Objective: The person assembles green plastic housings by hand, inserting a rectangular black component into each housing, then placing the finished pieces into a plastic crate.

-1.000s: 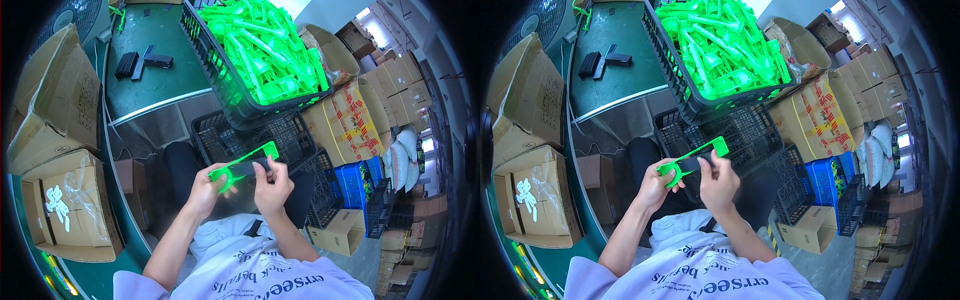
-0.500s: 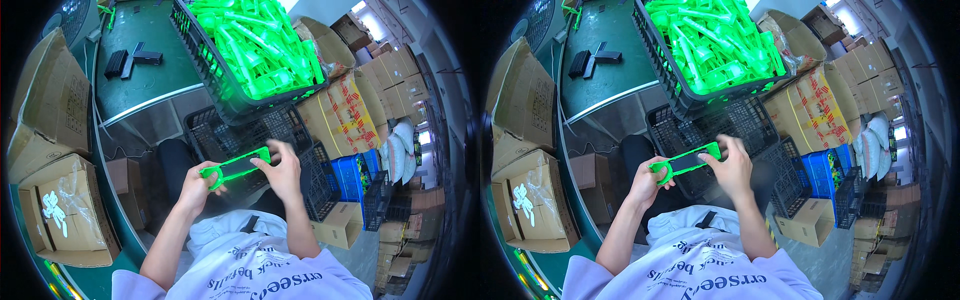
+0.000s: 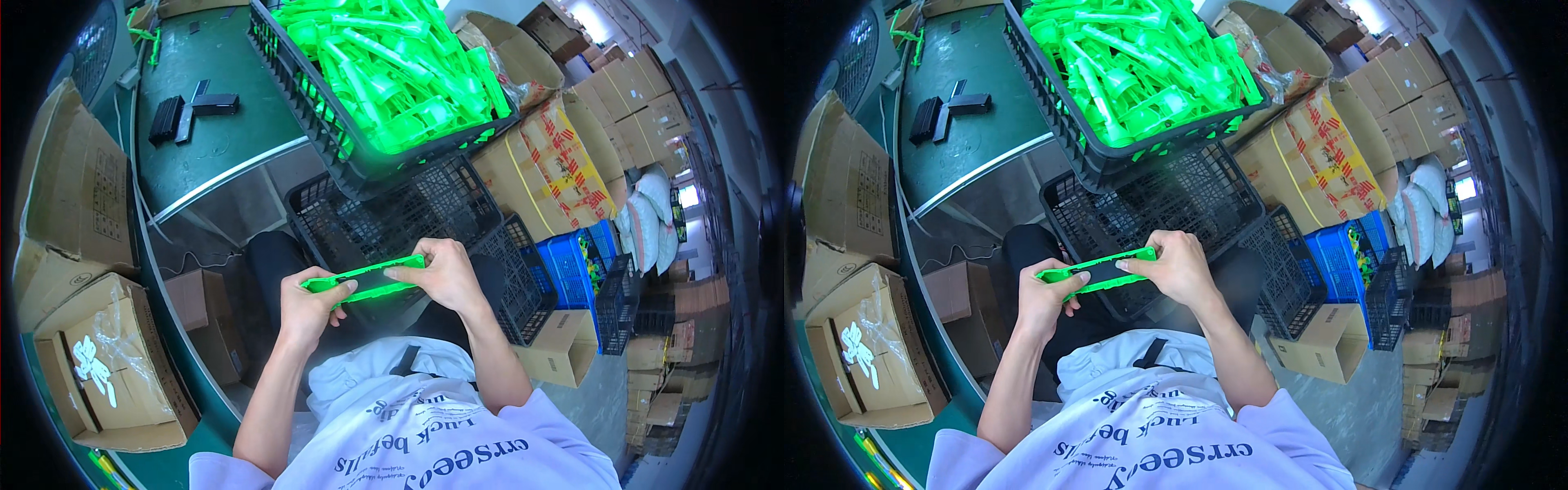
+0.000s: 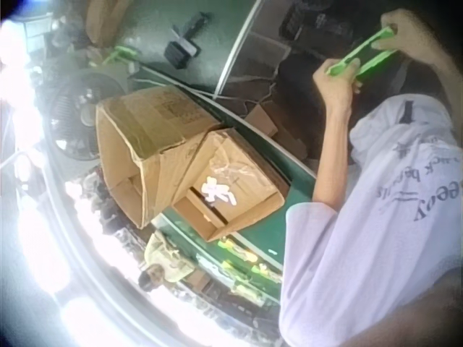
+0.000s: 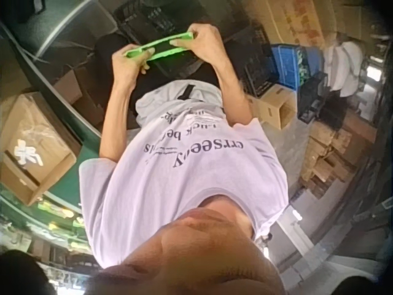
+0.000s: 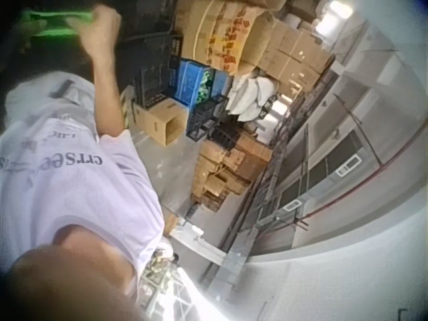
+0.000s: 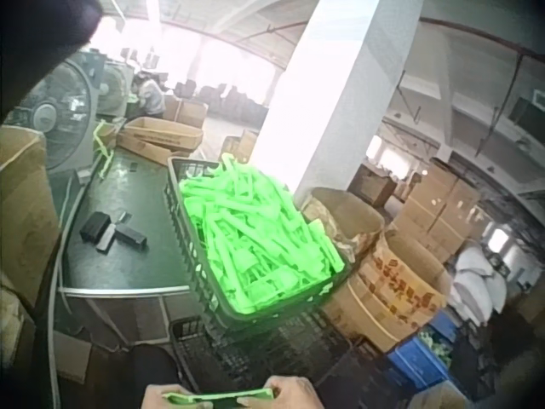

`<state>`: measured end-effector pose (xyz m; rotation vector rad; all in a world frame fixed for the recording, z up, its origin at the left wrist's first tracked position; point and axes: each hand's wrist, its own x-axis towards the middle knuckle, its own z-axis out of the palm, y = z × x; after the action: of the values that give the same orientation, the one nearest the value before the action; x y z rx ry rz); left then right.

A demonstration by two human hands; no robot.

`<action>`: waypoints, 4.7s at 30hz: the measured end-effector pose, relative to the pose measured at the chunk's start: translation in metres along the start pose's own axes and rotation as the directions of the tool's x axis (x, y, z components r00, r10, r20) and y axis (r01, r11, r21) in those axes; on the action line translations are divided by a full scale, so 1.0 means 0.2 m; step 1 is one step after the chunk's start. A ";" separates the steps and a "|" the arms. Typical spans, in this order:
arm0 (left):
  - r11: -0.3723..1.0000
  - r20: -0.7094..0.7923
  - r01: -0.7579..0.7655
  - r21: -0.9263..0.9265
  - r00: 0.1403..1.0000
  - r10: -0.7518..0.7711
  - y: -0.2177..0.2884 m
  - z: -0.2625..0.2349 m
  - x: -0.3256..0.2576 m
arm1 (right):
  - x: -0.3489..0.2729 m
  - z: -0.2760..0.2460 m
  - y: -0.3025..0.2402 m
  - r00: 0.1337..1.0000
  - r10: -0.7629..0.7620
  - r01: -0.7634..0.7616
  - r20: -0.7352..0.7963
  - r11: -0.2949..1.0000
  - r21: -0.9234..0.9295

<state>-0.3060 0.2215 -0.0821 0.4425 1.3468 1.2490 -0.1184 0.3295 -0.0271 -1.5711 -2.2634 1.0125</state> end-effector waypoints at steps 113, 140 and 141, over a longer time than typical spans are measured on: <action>0.862 0.046 -0.164 -0.479 0.976 0.211 0.07 -0.26 0.15 | 0.25 0.41 -0.40 0.926 -0.229 0.376 -0.300 0.621 0.687; 0.903 0.135 -0.076 -0.423 0.980 0.145 0.03 -0.17 0.11 | 0.23 0.38 -0.21 0.678 -0.398 0.608 -0.619 0.776 0.167; 0.905 0.135 -0.079 -0.418 0.980 0.148 0.03 -0.18 0.11 | 0.24 0.37 -0.21 0.592 -0.498 0.655 -0.634 0.756 0.017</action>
<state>-0.3452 0.2282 -0.0968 0.3192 0.8947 1.5163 -0.2086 0.3320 -0.0655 -0.7574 -1.8689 0.4795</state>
